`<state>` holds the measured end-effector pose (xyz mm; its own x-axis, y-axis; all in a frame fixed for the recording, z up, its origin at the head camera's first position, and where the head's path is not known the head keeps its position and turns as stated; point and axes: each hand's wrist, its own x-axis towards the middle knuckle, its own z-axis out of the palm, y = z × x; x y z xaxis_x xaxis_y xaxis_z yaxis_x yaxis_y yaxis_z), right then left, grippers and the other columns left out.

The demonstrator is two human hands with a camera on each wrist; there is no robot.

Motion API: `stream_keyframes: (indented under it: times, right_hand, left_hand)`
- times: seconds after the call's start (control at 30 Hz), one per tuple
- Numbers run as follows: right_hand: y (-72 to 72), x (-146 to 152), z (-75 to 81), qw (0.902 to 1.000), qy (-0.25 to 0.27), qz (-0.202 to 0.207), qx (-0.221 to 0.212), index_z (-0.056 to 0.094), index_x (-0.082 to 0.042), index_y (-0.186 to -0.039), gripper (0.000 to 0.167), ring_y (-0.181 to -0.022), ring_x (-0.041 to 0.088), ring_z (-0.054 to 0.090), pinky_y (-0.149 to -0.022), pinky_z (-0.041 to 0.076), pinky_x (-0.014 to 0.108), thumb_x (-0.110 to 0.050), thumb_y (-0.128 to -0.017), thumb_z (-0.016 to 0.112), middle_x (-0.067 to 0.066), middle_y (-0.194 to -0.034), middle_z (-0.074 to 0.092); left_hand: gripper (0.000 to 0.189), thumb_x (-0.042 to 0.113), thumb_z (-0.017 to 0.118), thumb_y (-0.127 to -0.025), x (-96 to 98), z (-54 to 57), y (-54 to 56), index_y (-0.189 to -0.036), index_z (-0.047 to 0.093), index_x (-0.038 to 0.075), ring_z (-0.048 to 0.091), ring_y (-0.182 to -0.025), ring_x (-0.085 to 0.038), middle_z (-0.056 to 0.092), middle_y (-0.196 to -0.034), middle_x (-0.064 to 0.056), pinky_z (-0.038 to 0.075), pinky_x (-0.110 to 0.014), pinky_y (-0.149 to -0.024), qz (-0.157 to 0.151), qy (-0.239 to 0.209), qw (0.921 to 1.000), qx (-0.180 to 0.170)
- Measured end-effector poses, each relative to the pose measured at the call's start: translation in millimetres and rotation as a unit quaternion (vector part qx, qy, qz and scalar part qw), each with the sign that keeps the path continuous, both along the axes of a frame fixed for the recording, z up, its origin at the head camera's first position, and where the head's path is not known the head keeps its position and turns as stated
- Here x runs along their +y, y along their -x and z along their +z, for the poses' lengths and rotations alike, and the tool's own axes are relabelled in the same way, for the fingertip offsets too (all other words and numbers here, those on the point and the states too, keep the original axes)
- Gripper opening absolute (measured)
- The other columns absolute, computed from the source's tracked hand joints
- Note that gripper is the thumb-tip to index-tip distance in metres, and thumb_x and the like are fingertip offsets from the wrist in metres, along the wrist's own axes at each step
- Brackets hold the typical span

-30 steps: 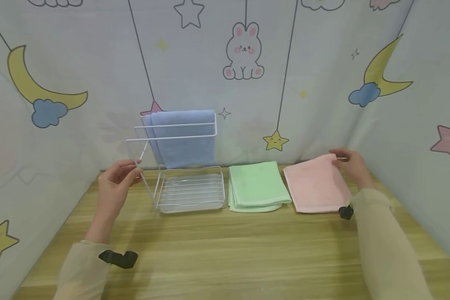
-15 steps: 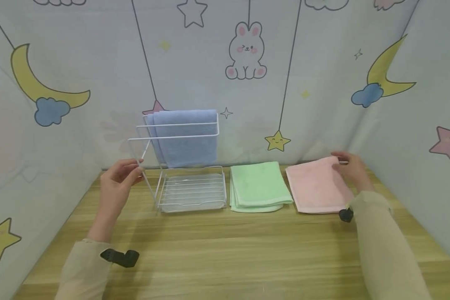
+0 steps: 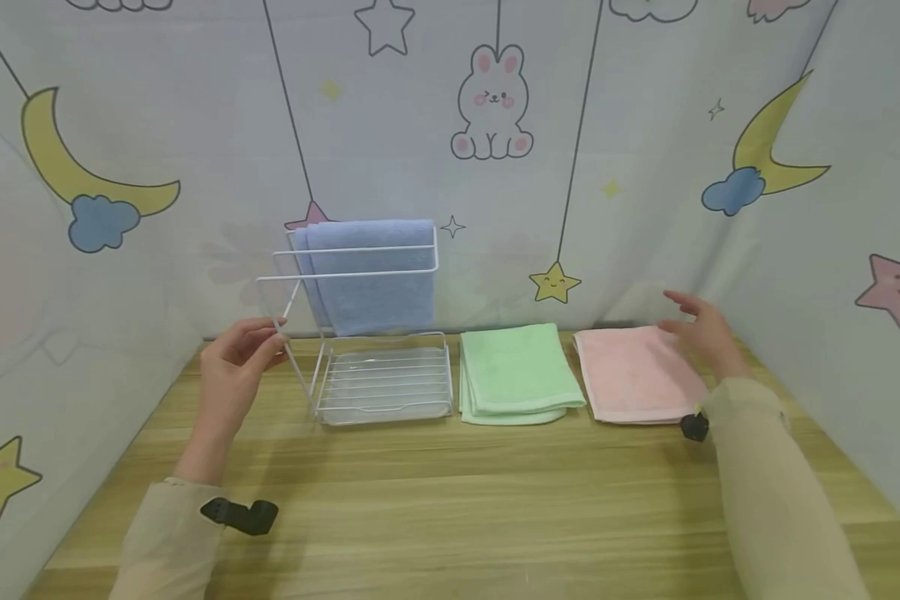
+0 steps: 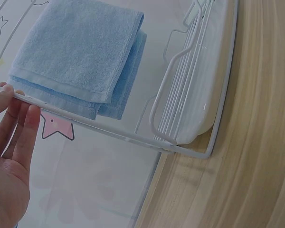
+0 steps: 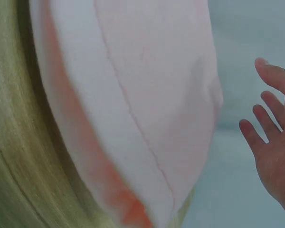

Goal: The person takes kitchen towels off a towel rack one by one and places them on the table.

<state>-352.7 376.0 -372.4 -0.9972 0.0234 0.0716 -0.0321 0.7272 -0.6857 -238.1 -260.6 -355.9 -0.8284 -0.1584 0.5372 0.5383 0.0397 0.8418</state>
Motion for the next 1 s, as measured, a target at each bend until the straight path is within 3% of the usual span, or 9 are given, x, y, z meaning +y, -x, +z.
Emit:
stream_keyframes:
  times: [0.23,0.6,1.0]
  right_hand:
    - [4.8,-14.3,20.1,0.9964,-0.005,0.020,0.082,0.037,-0.012,-0.152,0.063,-0.143,0.046,0.032,-0.116,0.035,0.066,-0.026,-0.097,0.065,0.023,-0.159,0.032]
    - [12.2,-70.8,74.7,0.9831,0.013,0.053,0.175,0.050,-0.018,-0.144,0.052,-0.134,0.032,0.045,-0.112,0.044,0.055,-0.027,-0.095,0.066,0.012,-0.150,0.049]
    - [19.5,-151.0,125.0,0.9551,0.001,0.146,0.258,0.054,-0.016,-0.140,0.048,-0.129,0.027,0.051,-0.110,0.050,0.050,-0.020,-0.094,0.068,0.007,-0.145,0.054]
  left_hand:
    - [0.015,-0.007,0.064,-0.091,1.0,0.4,-0.4,-0.101,0.069,0.002,0.070,-0.078,-0.002,0.076,-0.096,0.010,0.064,-0.020,-0.076,0.002,0.002,1.0000,-0.002]
    - [0.015,-0.008,0.065,-0.090,2.0,0.8,0.4,-0.101,0.069,0.002,0.070,-0.078,-0.002,0.076,-0.097,0.010,0.064,-0.020,-0.075,0.003,0.003,1.0000,0.000]
    - [0.016,-0.010,0.063,-0.090,0.3,-1.1,0.4,-0.100,0.069,0.001,0.070,-0.078,-0.003,0.076,-0.098,0.010,0.064,-0.019,-0.074,0.007,-0.001,1.0000,0.006]
